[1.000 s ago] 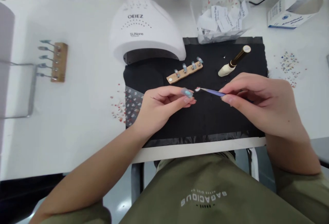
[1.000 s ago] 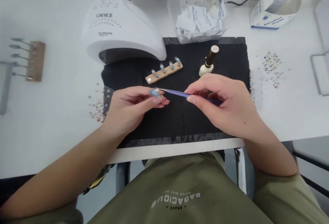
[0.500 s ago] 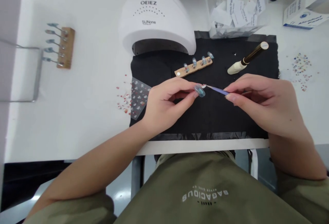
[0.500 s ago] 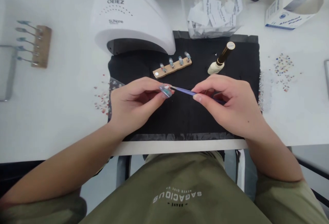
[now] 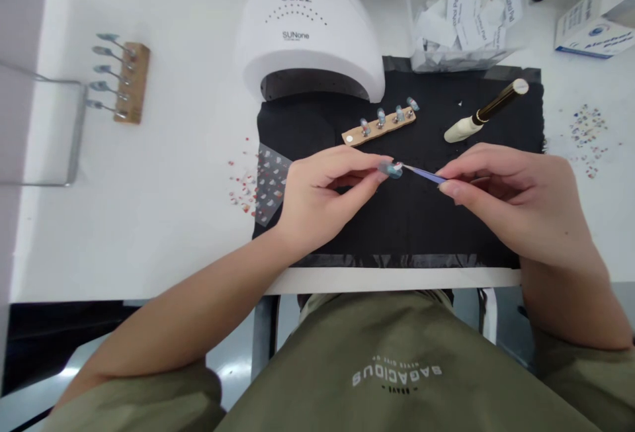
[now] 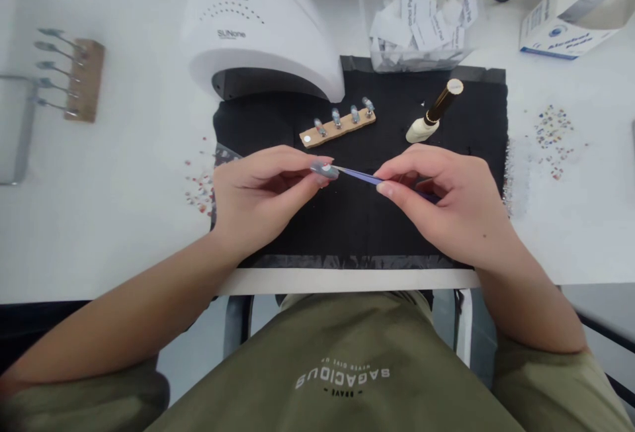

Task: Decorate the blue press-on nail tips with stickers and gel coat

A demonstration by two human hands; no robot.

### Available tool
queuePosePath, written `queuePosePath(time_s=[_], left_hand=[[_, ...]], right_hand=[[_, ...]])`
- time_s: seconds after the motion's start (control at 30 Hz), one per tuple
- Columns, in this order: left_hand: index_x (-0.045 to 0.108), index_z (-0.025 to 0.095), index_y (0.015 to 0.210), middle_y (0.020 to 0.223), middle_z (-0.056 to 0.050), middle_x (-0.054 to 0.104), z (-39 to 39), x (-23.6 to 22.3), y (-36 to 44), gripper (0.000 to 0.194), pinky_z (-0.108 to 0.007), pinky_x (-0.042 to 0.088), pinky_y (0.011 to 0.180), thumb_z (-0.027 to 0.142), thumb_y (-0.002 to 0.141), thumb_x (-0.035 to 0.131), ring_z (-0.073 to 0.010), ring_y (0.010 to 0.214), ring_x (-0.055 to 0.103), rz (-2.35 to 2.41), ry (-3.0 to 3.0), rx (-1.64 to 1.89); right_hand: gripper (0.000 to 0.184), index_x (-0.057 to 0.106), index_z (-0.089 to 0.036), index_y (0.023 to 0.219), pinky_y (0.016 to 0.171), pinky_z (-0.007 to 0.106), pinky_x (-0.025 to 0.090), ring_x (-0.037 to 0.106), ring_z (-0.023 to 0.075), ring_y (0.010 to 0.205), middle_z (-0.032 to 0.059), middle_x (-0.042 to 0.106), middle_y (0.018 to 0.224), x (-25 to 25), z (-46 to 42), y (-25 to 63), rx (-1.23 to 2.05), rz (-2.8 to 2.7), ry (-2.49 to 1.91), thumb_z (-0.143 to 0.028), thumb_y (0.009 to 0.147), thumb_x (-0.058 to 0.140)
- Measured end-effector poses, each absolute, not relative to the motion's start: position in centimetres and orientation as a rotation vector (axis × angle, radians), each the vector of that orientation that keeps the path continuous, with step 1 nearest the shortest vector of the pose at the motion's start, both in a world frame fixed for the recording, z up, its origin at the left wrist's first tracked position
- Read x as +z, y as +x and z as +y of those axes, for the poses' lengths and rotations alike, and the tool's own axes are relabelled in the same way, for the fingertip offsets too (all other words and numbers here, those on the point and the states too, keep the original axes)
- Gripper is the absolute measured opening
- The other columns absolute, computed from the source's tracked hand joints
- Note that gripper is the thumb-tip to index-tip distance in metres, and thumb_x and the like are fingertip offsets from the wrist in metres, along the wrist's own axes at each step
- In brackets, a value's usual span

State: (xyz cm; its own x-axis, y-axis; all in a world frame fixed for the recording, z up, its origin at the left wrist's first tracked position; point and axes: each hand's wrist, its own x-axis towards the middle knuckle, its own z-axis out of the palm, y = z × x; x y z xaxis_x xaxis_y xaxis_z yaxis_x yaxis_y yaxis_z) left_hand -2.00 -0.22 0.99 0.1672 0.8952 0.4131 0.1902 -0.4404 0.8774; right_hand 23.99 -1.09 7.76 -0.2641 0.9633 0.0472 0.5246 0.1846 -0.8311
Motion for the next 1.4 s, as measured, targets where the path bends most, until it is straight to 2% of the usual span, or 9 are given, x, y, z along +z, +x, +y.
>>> queuePosePath(time_s=[0.1, 0.3, 0.4, 0.53, 0.73, 1.13, 1.4], left_hand=[[0.093, 0.029, 0.110, 0.105, 0.000, 0.091, -0.32, 0.99, -1.95, 0.024, -0.023, 0.072, 0.077, 0.009, 0.098, 0.084, -0.0143, 0.087, 0.085, 1.056, 1.745, 1.318], [0.091, 0.027, 0.118, 0.119, -0.004, 0.091, -0.59, 0.73, -1.98, 0.024, -0.032, 0.078, 0.091, 0.014, 0.097, 0.087, -0.0189, 0.099, 0.088, 0.993, 1.700, 1.307], [0.090, 0.025, 0.120, 0.119, -0.005, 0.090, -0.66, 0.74, -2.03, 0.028, -0.032, 0.078, 0.094, 0.016, 0.094, 0.091, -0.0187, 0.098, 0.088, 0.960, 1.695, 1.286], [0.090, 0.025, 0.118, 0.116, -0.005, 0.090, -0.72, 1.01, -2.09, 0.025, -0.030, 0.079, 0.093, 0.021, 0.094, 0.093, -0.0178, 0.095, 0.086, 0.968, 1.692, 1.283], [0.090, 0.024, 0.112, 0.111, -0.005, 0.090, -0.71, 1.30, -2.15, 0.016, -0.030, 0.078, 0.085, 0.023, 0.097, 0.085, -0.0176, 0.091, 0.084, 1.027, 1.779, 1.253], [0.090, 0.027, 0.107, 0.105, -0.003, 0.091, -0.62, 1.43, -1.96, 0.019, -0.030, 0.076, 0.080, 0.014, 0.100, 0.080, -0.0176, 0.086, 0.085, 1.063, 1.872, 1.277], [0.090, 0.030, 0.107, 0.104, -0.001, 0.090, -0.67, 1.46, -2.03, 0.019, -0.030, 0.075, 0.076, 0.018, 0.100, 0.078, -0.0175, 0.084, 0.084, 1.095, 1.904, 1.255]], right_hand=[[0.011, 0.086, -0.032, 0.096, 0.064, 0.030, 0.054, 0.071, 0.0132, 0.076, -0.0034, 0.082, 0.088, 7.73, -1.06, 23.95, 0.959, -1.868, -1.397, -0.022, 0.097, 0.080], [0.011, 0.086, -0.032, 0.096, 0.064, 0.031, 0.053, 0.070, 0.0145, 0.075, -0.0025, 0.081, 0.088, 7.71, -1.12, 23.82, 0.957, -1.883, -1.402, -0.022, 0.097, 0.080], [0.009, 0.086, -0.031, 0.096, 0.065, 0.030, 0.053, 0.070, 0.0135, 0.076, -0.0030, 0.082, 0.089, 7.62, -1.16, 23.83, 0.939, -1.887, -1.404, -0.025, 0.097, 0.080], [0.008, 0.086, -0.028, 0.096, 0.064, 0.029, 0.053, 0.070, 0.0125, 0.076, -0.0023, 0.084, 0.091, 7.64, -1.13, 23.81, 0.944, -1.888, -1.404, -0.023, 0.096, 0.081], [0.007, 0.086, -0.028, 0.096, 0.063, 0.031, 0.053, 0.069, 0.0149, 0.075, -0.0005, 0.083, 0.090, 7.79, -1.20, 23.85, 0.925, -1.924, -1.410, -0.024, 0.096, 0.081], [0.009, 0.087, -0.028, 0.097, 0.062, 0.030, 0.050, 0.069, 0.0142, 0.074, 0.0007, 0.084, 0.092, 8.08, -1.37, 23.97, 0.875, -1.990, -1.396, -0.022, 0.097, 0.080], [0.009, 0.086, -0.029, 0.095, 0.062, 0.032, 0.049, 0.069, 0.0150, 0.073, -0.0006, 0.084, 0.090, 8.16, -1.33, 23.77, 0.900, -1.983, -1.361, -0.022, 0.097, 0.080]])
